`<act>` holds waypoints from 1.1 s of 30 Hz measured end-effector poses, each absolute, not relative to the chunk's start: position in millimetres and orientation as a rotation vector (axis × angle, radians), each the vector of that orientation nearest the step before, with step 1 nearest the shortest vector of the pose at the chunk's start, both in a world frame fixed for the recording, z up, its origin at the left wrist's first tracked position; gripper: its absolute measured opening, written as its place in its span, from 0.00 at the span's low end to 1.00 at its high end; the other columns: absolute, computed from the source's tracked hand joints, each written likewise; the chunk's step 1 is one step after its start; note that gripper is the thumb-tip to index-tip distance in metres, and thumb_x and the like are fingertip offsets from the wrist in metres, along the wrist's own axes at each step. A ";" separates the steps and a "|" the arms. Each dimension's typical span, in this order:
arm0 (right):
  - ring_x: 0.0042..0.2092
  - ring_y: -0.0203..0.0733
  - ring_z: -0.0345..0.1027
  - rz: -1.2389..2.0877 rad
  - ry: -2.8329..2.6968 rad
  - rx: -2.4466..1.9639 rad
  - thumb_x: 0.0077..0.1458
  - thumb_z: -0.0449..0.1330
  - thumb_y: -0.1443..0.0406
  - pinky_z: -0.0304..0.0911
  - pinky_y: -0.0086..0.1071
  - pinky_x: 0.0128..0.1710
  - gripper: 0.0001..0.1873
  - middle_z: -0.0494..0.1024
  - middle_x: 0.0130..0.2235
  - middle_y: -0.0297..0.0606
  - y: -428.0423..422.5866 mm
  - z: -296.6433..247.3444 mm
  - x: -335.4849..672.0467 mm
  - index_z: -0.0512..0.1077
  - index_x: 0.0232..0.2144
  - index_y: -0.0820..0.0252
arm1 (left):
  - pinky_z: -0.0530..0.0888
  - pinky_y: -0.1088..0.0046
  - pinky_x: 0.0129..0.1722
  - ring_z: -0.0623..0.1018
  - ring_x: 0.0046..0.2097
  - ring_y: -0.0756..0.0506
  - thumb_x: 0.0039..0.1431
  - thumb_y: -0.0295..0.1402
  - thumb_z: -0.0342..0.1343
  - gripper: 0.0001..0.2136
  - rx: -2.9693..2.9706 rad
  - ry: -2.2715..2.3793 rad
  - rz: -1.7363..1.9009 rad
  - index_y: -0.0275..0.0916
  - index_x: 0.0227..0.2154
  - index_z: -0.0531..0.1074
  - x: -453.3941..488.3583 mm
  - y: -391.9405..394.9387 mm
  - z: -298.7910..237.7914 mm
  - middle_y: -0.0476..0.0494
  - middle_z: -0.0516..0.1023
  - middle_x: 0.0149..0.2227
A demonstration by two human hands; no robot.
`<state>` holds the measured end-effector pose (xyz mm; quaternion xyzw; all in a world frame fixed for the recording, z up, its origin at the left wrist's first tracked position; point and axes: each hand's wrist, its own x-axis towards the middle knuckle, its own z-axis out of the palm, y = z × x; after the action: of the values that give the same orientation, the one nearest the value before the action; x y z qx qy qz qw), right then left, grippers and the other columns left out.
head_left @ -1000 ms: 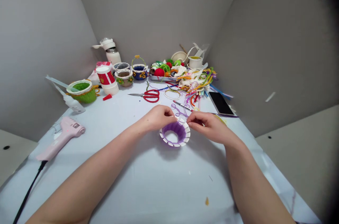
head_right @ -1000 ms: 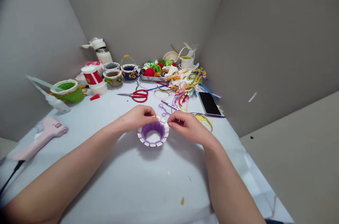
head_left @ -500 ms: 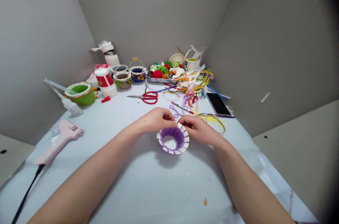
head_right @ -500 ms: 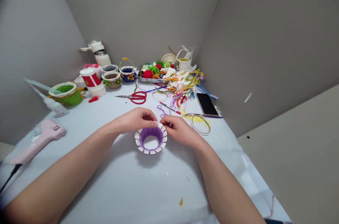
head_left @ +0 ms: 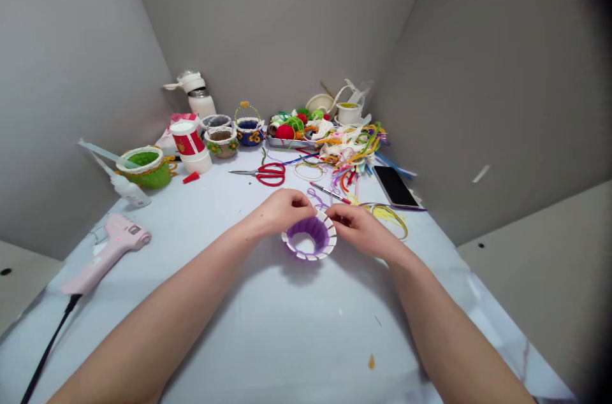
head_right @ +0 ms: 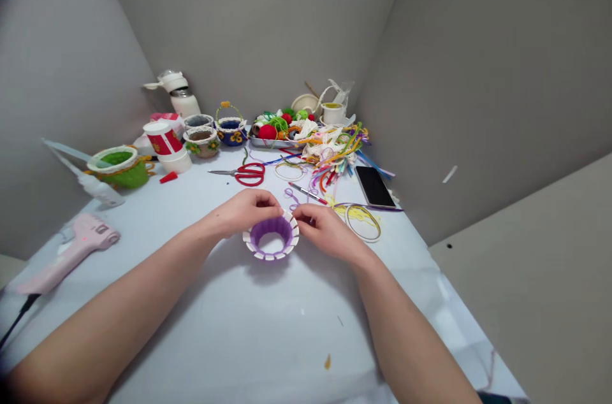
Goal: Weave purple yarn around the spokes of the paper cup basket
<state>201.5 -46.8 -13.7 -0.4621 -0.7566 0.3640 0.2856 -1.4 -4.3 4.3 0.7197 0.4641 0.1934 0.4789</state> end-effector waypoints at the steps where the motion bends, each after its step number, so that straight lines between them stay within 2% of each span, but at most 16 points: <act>1: 0.32 0.36 0.65 0.957 -2.015 -1.253 0.57 0.54 0.63 0.59 0.27 0.31 0.09 0.75 0.31 0.35 -46.7 -13.4 201.9 0.73 0.32 0.60 | 0.68 0.77 0.28 0.73 0.30 0.50 0.47 0.42 0.55 0.14 1.745 1.139 0.475 0.35 0.30 0.74 -0.5 -4.1 2.4 0.46 0.76 0.30; 8: 0.30 0.36 0.63 0.851 -1.812 -1.340 0.56 0.57 0.56 0.58 0.28 0.29 0.13 0.73 0.29 0.35 -43.3 -16.2 201.2 0.72 0.30 0.61 | 0.65 0.76 0.25 0.69 0.26 0.51 0.47 0.43 0.55 0.14 1.779 1.180 0.471 0.35 0.26 0.73 1.8 -2.3 -3.6 0.49 0.73 0.25; 19: 0.33 0.38 0.65 0.799 -1.817 -1.202 0.56 0.58 0.59 0.61 0.31 0.33 0.09 0.74 0.31 0.36 -46.5 -12.4 192.3 0.72 0.31 0.60 | 0.64 0.76 0.25 0.69 0.27 0.51 0.48 0.44 0.55 0.14 1.774 1.179 0.460 0.35 0.27 0.73 3.0 -6.1 0.6 0.49 0.73 0.25; 30: 0.33 0.36 0.64 0.740 -2.004 -1.085 0.58 0.57 0.63 0.59 0.30 0.33 0.08 0.72 0.30 0.36 -45.3 -6.3 196.0 0.72 0.30 0.60 | 0.64 0.76 0.25 0.69 0.27 0.51 0.47 0.41 0.54 0.13 1.770 1.190 0.465 0.35 0.26 0.74 4.7 -6.4 0.7 0.48 0.73 0.25; 33: 0.31 0.35 0.62 0.774 -1.952 -1.145 0.58 0.57 0.61 0.57 0.29 0.31 0.09 0.71 0.30 0.36 -46.5 -5.2 206.6 0.72 0.30 0.61 | 0.64 0.76 0.24 0.69 0.26 0.51 0.47 0.43 0.55 0.14 1.743 1.188 0.475 0.35 0.26 0.74 4.4 -5.9 -0.8 0.49 0.73 0.24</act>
<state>206.6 -46.5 -5.2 -0.4453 -0.7595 0.3012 0.3662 4.4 -5.9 -0.8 0.7115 0.4848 0.1940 0.4703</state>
